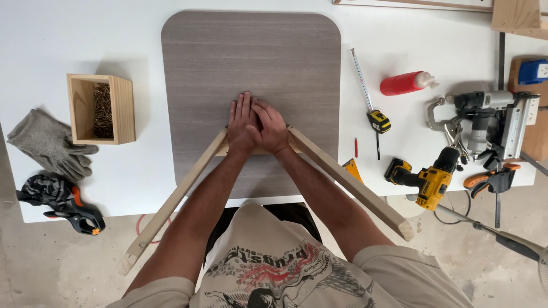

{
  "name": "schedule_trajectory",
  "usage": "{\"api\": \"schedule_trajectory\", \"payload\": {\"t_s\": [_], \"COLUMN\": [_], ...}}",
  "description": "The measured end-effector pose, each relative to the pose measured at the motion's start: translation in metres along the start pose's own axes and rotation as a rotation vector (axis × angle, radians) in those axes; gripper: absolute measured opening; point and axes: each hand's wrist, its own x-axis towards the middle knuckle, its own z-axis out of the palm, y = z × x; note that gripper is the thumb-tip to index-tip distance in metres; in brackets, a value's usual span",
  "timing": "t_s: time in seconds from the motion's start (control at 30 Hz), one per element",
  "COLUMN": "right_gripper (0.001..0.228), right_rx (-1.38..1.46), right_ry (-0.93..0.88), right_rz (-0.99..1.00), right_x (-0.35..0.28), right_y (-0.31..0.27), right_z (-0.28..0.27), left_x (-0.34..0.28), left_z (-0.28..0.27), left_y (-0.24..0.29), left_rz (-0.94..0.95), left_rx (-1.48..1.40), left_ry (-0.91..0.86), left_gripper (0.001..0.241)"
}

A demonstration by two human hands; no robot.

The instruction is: Assembling a wooden frame by applying wood glue, positioning components, and fastening them with screws using a power drill.

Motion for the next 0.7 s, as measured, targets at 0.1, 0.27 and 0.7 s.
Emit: {"api": "schedule_trajectory", "payload": {"t_s": [0.1, 0.27, 0.7], "right_gripper": [0.064, 0.064, 0.063], "right_rx": [0.000, -0.019, 0.000], "right_ry": [0.001, -0.006, -0.016], "right_rz": [-0.005, -0.034, -0.011], "right_x": [-0.002, -0.002, 0.006], "right_y": [-0.001, -0.001, -0.009], "right_z": [-0.001, -0.002, -0.006], "left_x": [-0.004, -0.008, -0.003], "left_z": [0.009, 0.018, -0.001], "left_y": [-0.002, -0.003, 0.002], "left_rz": [0.014, 0.024, 0.036], "left_rx": [0.008, -0.006, -0.031], "left_ry": [0.036, 0.064, 0.124], "left_gripper": [0.074, 0.067, 0.062]}}
